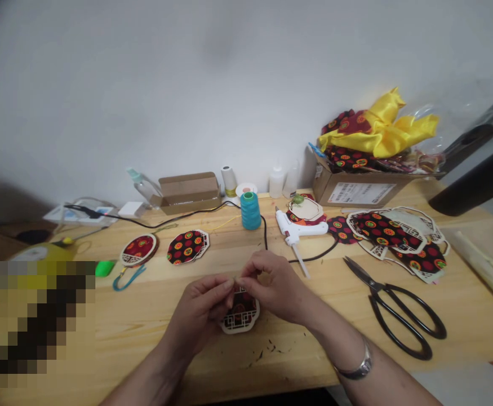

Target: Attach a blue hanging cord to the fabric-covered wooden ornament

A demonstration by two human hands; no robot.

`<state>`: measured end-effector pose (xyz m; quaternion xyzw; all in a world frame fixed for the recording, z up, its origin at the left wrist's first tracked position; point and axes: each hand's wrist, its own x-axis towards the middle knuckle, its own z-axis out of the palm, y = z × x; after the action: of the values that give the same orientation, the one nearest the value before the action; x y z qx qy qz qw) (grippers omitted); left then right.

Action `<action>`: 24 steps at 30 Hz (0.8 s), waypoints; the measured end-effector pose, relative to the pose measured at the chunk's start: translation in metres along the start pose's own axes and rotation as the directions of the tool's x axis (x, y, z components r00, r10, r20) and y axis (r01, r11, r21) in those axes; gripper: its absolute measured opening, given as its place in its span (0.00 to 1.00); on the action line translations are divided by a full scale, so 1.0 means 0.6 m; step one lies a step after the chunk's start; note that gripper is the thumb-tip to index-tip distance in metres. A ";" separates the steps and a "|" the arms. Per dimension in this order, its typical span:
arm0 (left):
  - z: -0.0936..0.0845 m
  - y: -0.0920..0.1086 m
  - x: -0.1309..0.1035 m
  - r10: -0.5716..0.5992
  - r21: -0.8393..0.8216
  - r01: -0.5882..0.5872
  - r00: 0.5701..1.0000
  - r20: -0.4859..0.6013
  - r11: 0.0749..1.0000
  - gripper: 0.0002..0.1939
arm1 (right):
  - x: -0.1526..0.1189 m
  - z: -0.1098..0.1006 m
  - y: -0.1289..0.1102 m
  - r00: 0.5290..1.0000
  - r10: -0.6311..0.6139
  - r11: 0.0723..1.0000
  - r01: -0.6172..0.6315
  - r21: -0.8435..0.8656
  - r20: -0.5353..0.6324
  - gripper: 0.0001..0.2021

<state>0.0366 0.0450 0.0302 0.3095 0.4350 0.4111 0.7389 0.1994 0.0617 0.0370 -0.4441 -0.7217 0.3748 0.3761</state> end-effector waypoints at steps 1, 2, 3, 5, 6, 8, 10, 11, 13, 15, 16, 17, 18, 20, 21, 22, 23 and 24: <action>0.000 0.000 0.000 -0.001 0.000 0.001 1.000 -0.005 1.000 0.11 | 0.000 0.000 0.000 1.000 0.001 1.000 -0.001 0.003 0.007 0.05; 0.001 0.000 -0.001 -0.003 -0.001 0.003 1.000 -0.010 1.000 0.10 | 0.000 -0.001 -0.001 1.000 0.003 1.000 -0.003 0.007 0.014 0.05; 0.001 0.001 -0.001 -0.005 -0.002 0.005 1.000 -0.013 1.000 0.09 | 0.000 -0.001 -0.001 1.000 0.006 1.000 -0.006 0.011 0.020 0.05; 0.002 0.001 -0.002 -0.007 0.001 0.007 1.000 -0.015 1.000 0.09 | 0.001 -0.002 -0.003 0.999 0.022 0.999 -0.022 0.026 0.024 0.05; 0.002 0.001 -0.003 -0.006 0.004 0.006 1.000 -0.016 1.000 0.09 | 0.001 -0.002 -0.003 0.999 0.037 0.999 -0.038 0.039 0.026 0.05; 0.002 0.001 -0.003 0.003 0.010 -0.003 1.000 -0.019 1.000 0.08 | 0.002 -0.001 -0.003 0.997 0.077 0.994 -0.080 0.079 0.030 0.05; 0.001 -0.001 -0.003 0.012 0.011 -0.012 1.000 -0.015 1.000 0.08 | 0.002 0.001 -0.001 0.993 0.117 0.984 -0.120 0.134 0.029 0.03; 0.001 -0.001 -0.003 0.014 0.009 -0.014 1.000 -0.012 1.000 0.08 | 0.001 0.002 0.000 0.991 0.130 0.978 -0.132 0.162 0.022 0.02; 0.001 -0.002 -0.002 0.019 0.004 -0.019 1.000 -0.004 1.000 0.08 | 0.001 0.004 0.003 0.991 0.132 0.967 -0.133 0.217 0.018 0.06; 0.000 -0.002 -0.003 0.025 0.002 -0.025 1.000 0.003 1.000 0.07 | 0.000 0.005 0.005 0.993 0.111 0.961 -0.116 0.250 0.032 0.09; 0.001 -0.002 -0.003 0.028 0.002 -0.028 1.000 0.008 1.000 0.07 | 0.000 0.005 0.006 0.994 0.095 0.962 -0.103 0.254 0.043 0.09; 0.001 -0.001 -0.004 0.029 0.004 -0.029 1.000 0.011 1.000 0.07 | 0.000 0.004 0.006 0.995 0.079 0.964 -0.090 0.250 0.053 0.08; 0.001 -0.001 -0.005 0.027 0.005 -0.027 1.000 0.011 1.000 0.08 | 0.000 0.003 0.006 0.996 0.065 0.968 -0.076 0.240 0.056 0.06; 0.002 0.000 -0.006 0.023 0.008 -0.023 1.000 0.012 1.000 0.08 | 0.001 0.002 0.005 0.997 0.046 0.973 -0.057 0.222 0.054 0.03; 0.002 0.000 -0.007 0.021 0.009 -0.021 1.000 0.014 1.000 0.09 | 0.001 0.001 0.006 0.998 0.040 0.974 -0.050 0.220 0.052 0.03; 0.003 0.001 -0.008 0.021 0.009 -0.021 1.000 0.018 1.000 0.10 | 0.002 0.001 0.006 0.998 0.037 0.974 -0.047 0.224 0.047 0.03; 0.003 0.001 -0.008 0.022 0.009 -0.022 0.999 0.023 1.000 0.10 | 0.002 0.001 0.006 0.999 0.037 0.972 -0.045 0.229 0.041 0.03; 0.003 0.000 -0.008 0.023 0.010 -0.023 0.999 0.027 1.000 0.10 | 0.002 0.001 0.006 0.999 0.036 0.971 -0.043 0.234 0.034 0.02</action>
<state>0.0366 0.0408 0.0330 0.3237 0.4235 0.4133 0.7383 0.2000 0.0641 0.0338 -0.4055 -0.6687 0.4714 0.4078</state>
